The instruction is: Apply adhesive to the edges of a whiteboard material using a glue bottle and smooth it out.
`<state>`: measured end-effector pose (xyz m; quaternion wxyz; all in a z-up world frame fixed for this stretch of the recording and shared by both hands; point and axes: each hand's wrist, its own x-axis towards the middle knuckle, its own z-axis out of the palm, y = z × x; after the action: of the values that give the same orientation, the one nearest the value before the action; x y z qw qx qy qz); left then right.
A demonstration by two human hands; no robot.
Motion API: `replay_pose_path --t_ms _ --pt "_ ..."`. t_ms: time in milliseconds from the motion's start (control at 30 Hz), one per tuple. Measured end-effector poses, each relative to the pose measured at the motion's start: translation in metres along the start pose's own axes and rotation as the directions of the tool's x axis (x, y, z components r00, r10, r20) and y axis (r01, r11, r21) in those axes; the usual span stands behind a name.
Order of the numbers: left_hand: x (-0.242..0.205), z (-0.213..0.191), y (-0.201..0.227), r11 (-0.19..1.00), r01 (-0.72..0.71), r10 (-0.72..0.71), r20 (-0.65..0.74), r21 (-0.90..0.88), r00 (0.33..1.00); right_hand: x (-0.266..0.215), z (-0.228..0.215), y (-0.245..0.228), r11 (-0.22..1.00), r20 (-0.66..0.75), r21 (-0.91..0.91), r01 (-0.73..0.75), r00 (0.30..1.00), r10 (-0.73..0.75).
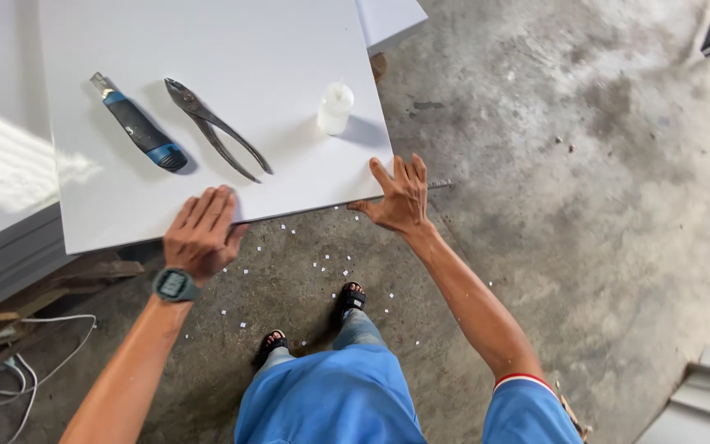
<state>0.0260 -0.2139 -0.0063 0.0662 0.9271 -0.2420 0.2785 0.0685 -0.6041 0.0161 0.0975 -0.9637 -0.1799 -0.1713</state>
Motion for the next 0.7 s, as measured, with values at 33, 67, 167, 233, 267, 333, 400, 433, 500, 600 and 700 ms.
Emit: replay_pose_path --t_ms 33,67,167,233,267,333,400,433,500,600,700 --pt "0.009 -0.002 0.011 1.000 0.015 -0.015 0.002 0.013 1.000 -0.001 -0.001 0.001 1.000 0.001 0.010 0.017 1.000 -0.017" --pt "0.016 -0.006 0.021 0.999 0.045 -0.045 0.002 -0.005 0.999 -0.002 -0.002 0.000 1.000 -0.032 0.017 0.025 0.999 -0.024" --pt "0.029 -0.010 0.030 0.993 0.113 -0.114 -0.004 -0.031 0.994 -0.002 0.001 0.003 0.998 -0.092 0.035 0.059 0.994 -0.055" --pt "0.027 -0.008 0.030 0.986 0.159 -0.159 -0.001 -0.043 0.987 -0.004 0.001 0.003 0.995 -0.108 0.049 0.083 0.991 -0.078" --pt "0.026 -0.004 0.029 0.988 0.146 -0.146 0.003 -0.047 0.989 -0.004 -0.001 0.002 0.996 -0.113 0.032 0.079 0.991 -0.075" --pt "0.020 0.004 0.030 0.987 0.154 -0.154 0.008 -0.034 0.988 -0.005 -0.004 0.002 0.995 -0.115 0.029 0.098 0.989 -0.094" --pt "0.016 0.014 0.031 0.994 0.087 -0.088 0.015 0.070 0.996 -0.005 -0.006 0.001 0.996 -0.139 0.031 0.084 0.987 -0.079" --pt "0.014 0.020 0.034 0.992 0.097 -0.099 0.016 0.085 0.995 -0.007 -0.007 0.005 0.994 -0.142 0.043 0.098 0.986 -0.091" --pt "0.007 0.028 0.033 0.988 0.083 -0.082 -0.011 0.132 0.997 -0.008 -0.006 0.006 0.995 -0.165 0.051 0.087 0.983 -0.077" --pt "0.013 0.024 0.049 0.979 0.179 -0.179 -0.008 0.101 0.984 -0.006 -0.006 0.008 0.992 -0.136 0.085 0.097 0.987 -0.085" --pt "0.018 0.020 0.055 0.976 0.213 -0.210 -0.045 0.056 0.977 -0.003 -0.011 0.008 0.991 -0.091 0.111 0.078 0.994 -0.068"
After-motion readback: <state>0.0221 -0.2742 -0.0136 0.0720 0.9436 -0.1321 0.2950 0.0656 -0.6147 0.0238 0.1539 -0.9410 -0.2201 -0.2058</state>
